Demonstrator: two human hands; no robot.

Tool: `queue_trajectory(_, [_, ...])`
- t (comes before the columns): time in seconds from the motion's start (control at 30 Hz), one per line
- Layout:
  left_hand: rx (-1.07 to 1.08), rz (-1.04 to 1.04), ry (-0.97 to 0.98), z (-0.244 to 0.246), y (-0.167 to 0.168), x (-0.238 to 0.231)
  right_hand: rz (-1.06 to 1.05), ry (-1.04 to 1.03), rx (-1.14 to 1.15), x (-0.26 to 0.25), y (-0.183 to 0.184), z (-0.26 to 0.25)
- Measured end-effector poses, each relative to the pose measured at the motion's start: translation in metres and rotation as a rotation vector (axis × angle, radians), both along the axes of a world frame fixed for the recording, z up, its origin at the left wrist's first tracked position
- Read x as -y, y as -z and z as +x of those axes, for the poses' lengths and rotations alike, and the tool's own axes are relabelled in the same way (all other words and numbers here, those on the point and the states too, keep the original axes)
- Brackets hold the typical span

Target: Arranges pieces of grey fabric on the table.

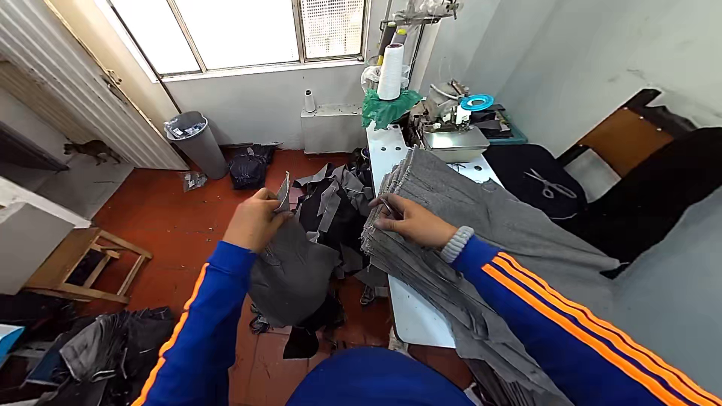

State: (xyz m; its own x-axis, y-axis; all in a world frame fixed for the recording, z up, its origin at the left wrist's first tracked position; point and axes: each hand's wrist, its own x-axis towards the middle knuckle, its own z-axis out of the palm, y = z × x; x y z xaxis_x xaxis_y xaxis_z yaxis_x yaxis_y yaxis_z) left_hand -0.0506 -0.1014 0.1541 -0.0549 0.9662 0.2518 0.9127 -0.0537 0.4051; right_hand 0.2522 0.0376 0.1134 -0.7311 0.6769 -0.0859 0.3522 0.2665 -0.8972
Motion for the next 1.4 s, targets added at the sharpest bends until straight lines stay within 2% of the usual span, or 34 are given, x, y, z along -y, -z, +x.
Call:
queue_trajectory(0.07, [0.012, 0.138, 0.280, 0.009, -0.046, 0.014, -0.003, -0.055, -0.072, 0.018, -0.007, -0.009])
queue_trajectory(0.17, [0.188, 0.207, 0.711, 0.032, -0.124, 0.037, 0.022, -0.146, -0.058, 0.049, 0.006, -0.028])
queue_trajectory(0.27, [0.177, 0.301, 0.779, 0.015, -0.176, 0.057, 0.039, -0.230, -0.067, 0.092, 0.044, -0.037])
queue_trajectory(0.33, [0.180, 0.386, 0.680, -0.007, -0.185, 0.066, -0.034, -0.203, -0.151, 0.124, 0.060, -0.032])
queue_trajectory(0.37, [0.220, 0.411, 0.544, -0.015, -0.182, 0.069, -0.074, -0.166, -0.155, 0.131, 0.055, -0.021])
queue_trajectory(0.4, [0.319, 0.438, 0.325, -0.017, -0.174, 0.070, -0.053, -0.093, -0.157, 0.132, 0.045, -0.002])
queue_trajectory(0.47, [0.469, 0.412, -0.095, -0.005, -0.164, 0.060, 0.162, 0.134, -0.185, 0.119, 0.017, 0.061])
queue_trajectory(0.5, [0.486, 0.391, -0.231, 0.009, -0.162, 0.050, 0.287, 0.236, -0.198, 0.110, 0.000, 0.103])
queue_trajectory(0.53, [0.486, 0.399, -0.217, 0.025, -0.158, 0.040, 0.409, 0.309, -0.191, 0.104, -0.023, 0.146])
queue_trajectory(0.6, [0.551, 0.453, 0.073, 0.047, -0.137, 0.016, 0.568, 0.432, -0.117, 0.103, -0.082, 0.221])
queue_trajectory(0.63, [0.544, 0.449, 0.217, 0.056, -0.121, -0.008, 0.569, 0.522, -0.076, 0.103, -0.113, 0.247])
queue_trajectory(0.7, [0.552, 0.398, 0.339, 0.098, -0.095, -0.074, 0.535, 0.767, 0.100, 0.083, -0.154, 0.273])
queue_trajectory(0.73, [0.570, 0.332, 0.322, 0.124, -0.079, -0.111, 0.577, 0.847, 0.246, 0.058, -0.153, 0.286])
queue_trajectory(0.8, [0.519, 0.132, 0.208, 0.172, -0.031, -0.191, 0.673, 0.935, 0.479, -0.013, -0.116, 0.310])
queue_trajectory(0.87, [0.364, -0.134, 0.123, 0.208, 0.035, -0.257, 0.554, 0.981, 0.646, -0.073, -0.054, 0.320])
queue_trajectory(0.93, [0.167, -0.349, 0.069, 0.227, 0.088, -0.294, 0.435, 0.949, 0.679, -0.099, 0.005, 0.313])
queue_trajectory(0.97, [0.130, -0.390, 0.037, 0.231, 0.101, -0.303, 0.435, 0.923, 0.652, -0.102, 0.027, 0.297])
queue_trajectory(1.07, [0.261, -0.307, -0.036, 0.211, 0.121, -0.299, 0.297, 0.725, 0.618, -0.078, 0.105, 0.231])
queue_trajectory(1.13, [0.409, -0.241, -0.100, 0.177, 0.145, -0.288, 0.193, 0.597, 0.718, -0.070, 0.168, 0.204])
queue_trajectory(1.2, [0.498, -0.414, -0.152, 0.132, 0.185, -0.255, 0.145, 0.530, 0.816, -0.076, 0.193, 0.197])
queue_trajectory(1.27, [0.499, -0.775, -0.037, 0.103, 0.238, -0.204, 0.079, 0.485, 0.811, -0.088, 0.170, 0.203])
queue_trajectory(1.33, [0.470, -1.068, 0.149, 0.109, 0.269, -0.163, 0.048, 0.370, 0.760, -0.092, 0.126, 0.210])
queue_trajectory(1.4, [0.407, -1.044, 0.194, 0.126, 0.284, -0.148, 0.100, 0.218, 0.684, -0.086, 0.082, 0.201])
